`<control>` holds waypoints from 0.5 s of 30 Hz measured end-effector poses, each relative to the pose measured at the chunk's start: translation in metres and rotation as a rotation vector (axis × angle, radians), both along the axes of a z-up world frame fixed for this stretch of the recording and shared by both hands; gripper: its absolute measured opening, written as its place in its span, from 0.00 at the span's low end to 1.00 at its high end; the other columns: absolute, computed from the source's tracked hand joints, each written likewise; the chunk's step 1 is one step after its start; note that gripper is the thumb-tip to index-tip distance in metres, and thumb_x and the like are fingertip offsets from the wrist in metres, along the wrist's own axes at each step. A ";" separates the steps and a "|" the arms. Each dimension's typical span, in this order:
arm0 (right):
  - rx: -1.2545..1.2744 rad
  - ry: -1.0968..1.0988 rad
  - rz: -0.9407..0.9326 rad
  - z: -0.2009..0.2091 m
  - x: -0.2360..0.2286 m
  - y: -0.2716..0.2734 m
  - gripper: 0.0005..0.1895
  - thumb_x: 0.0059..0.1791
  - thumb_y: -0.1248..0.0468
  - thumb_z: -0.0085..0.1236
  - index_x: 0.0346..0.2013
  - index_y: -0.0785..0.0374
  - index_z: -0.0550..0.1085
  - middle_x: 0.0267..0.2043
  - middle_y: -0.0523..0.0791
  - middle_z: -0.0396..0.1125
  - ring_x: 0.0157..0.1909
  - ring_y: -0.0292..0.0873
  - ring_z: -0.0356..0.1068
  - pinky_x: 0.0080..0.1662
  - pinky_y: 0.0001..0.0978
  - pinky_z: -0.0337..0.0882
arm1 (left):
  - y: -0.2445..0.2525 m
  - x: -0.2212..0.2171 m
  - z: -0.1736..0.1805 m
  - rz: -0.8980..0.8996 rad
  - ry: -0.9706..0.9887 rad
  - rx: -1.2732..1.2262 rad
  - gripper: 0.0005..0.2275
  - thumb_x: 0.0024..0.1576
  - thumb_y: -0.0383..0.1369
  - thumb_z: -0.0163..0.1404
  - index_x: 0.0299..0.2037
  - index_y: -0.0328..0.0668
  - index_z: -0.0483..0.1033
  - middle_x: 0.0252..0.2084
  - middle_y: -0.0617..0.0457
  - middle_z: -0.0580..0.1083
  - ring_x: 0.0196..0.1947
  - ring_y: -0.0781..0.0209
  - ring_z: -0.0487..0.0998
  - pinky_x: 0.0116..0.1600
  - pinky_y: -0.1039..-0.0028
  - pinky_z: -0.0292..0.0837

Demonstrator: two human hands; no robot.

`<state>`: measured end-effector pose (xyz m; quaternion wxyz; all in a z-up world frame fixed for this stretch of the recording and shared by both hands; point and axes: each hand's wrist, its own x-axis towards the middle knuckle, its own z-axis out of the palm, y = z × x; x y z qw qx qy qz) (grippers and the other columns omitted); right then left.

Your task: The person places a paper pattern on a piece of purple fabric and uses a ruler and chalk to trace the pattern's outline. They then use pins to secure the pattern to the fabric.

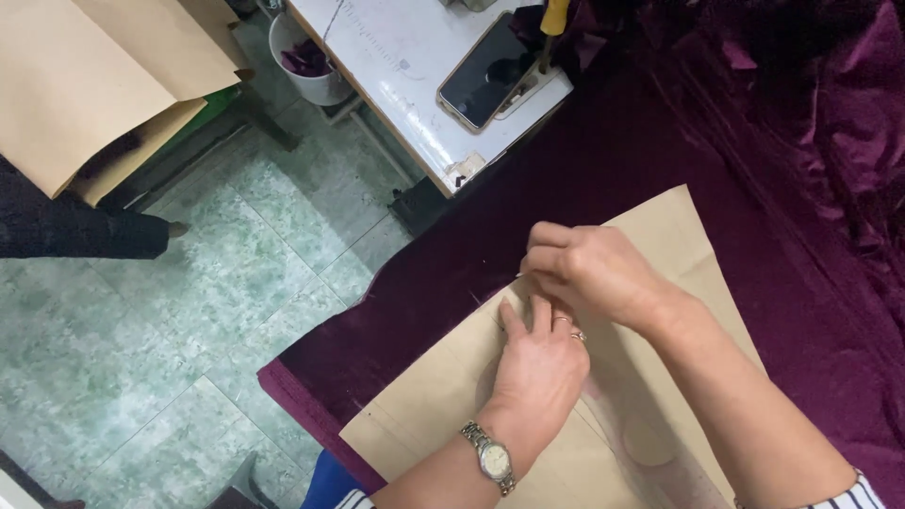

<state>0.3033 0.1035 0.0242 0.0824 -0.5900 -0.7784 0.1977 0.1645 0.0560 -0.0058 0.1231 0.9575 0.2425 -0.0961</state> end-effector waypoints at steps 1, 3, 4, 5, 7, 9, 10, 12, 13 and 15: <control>-0.011 -0.007 0.025 -0.001 -0.002 0.000 0.04 0.43 0.70 0.51 0.25 0.56 0.70 0.29 0.38 0.60 0.20 0.43 0.58 0.21 0.35 0.59 | 0.002 0.001 0.002 -0.026 0.043 -0.026 0.13 0.53 0.36 0.46 0.46 0.51 0.79 0.55 0.45 0.69 0.60 0.37 0.60 0.57 0.33 0.56; -0.023 -0.013 0.047 -0.005 -0.005 0.000 0.06 0.44 0.70 0.50 0.23 0.56 0.68 0.28 0.38 0.59 0.19 0.43 0.56 0.21 0.35 0.59 | 0.004 0.001 0.001 -0.055 0.088 -0.053 0.11 0.53 0.36 0.47 0.43 0.54 0.80 0.54 0.46 0.69 0.58 0.39 0.60 0.57 0.31 0.56; -0.007 -0.033 0.063 -0.007 -0.005 0.000 0.06 0.44 0.70 0.49 0.23 0.57 0.67 0.28 0.38 0.59 0.19 0.43 0.57 0.22 0.35 0.60 | 0.003 0.000 0.000 -0.062 0.099 -0.058 0.12 0.53 0.35 0.47 0.45 0.53 0.78 0.53 0.47 0.69 0.58 0.39 0.60 0.58 0.31 0.56; 0.010 -0.054 0.079 -0.009 -0.005 0.000 0.07 0.44 0.70 0.49 0.22 0.57 0.67 0.28 0.38 0.58 0.20 0.43 0.57 0.23 0.35 0.62 | 0.003 0.000 -0.002 -0.070 0.108 -0.063 0.13 0.53 0.34 0.47 0.47 0.52 0.77 0.51 0.47 0.69 0.58 0.39 0.60 0.58 0.31 0.56; 0.012 -0.057 0.079 -0.011 -0.005 0.000 0.08 0.45 0.70 0.49 0.21 0.57 0.66 0.27 0.38 0.57 0.19 0.42 0.55 0.23 0.34 0.61 | 0.004 -0.001 -0.001 -0.068 0.101 -0.047 0.11 0.50 0.34 0.50 0.43 0.53 0.79 0.54 0.46 0.67 0.59 0.40 0.59 0.58 0.32 0.57; 0.015 -0.060 0.079 -0.013 -0.006 0.000 0.10 0.46 0.70 0.48 0.20 0.57 0.65 0.27 0.37 0.57 0.19 0.42 0.53 0.23 0.32 0.60 | 0.003 -0.001 -0.004 -0.065 0.094 -0.029 0.10 0.48 0.34 0.53 0.39 0.55 0.80 0.56 0.44 0.66 0.61 0.41 0.59 0.58 0.33 0.59; 0.047 -0.062 0.114 -0.013 -0.006 0.002 0.11 0.46 0.71 0.48 0.19 0.58 0.64 0.26 0.38 0.56 0.18 0.42 0.53 0.24 0.33 0.60 | 0.002 0.000 -0.008 -0.057 0.082 -0.048 0.11 0.49 0.33 0.52 0.42 0.52 0.79 0.56 0.45 0.66 0.61 0.40 0.58 0.57 0.31 0.57; 0.078 -0.062 0.148 -0.016 -0.007 0.002 0.12 0.46 0.71 0.47 0.18 0.58 0.63 0.25 0.39 0.55 0.18 0.43 0.52 0.24 0.33 0.60 | -0.001 -0.001 -0.015 -0.050 0.072 -0.069 0.12 0.50 0.32 0.51 0.44 0.50 0.79 0.55 0.45 0.67 0.61 0.40 0.58 0.57 0.30 0.56; 0.101 -0.115 0.187 -0.017 -0.006 0.002 0.11 0.43 0.71 0.50 0.18 0.58 0.62 0.25 0.39 0.55 0.17 0.43 0.52 0.24 0.33 0.59 | -0.002 -0.001 -0.018 -0.024 0.016 -0.057 0.11 0.50 0.33 0.50 0.42 0.50 0.80 0.52 0.47 0.68 0.59 0.41 0.61 0.57 0.29 0.57; 0.124 -0.168 0.224 -0.019 -0.004 0.002 0.12 0.41 0.71 0.53 0.17 0.57 0.62 0.24 0.39 0.54 0.17 0.43 0.53 0.23 0.34 0.59 | -0.003 -0.001 -0.021 0.001 -0.039 -0.047 0.09 0.49 0.33 0.50 0.39 0.51 0.81 0.49 0.49 0.70 0.56 0.42 0.63 0.56 0.29 0.58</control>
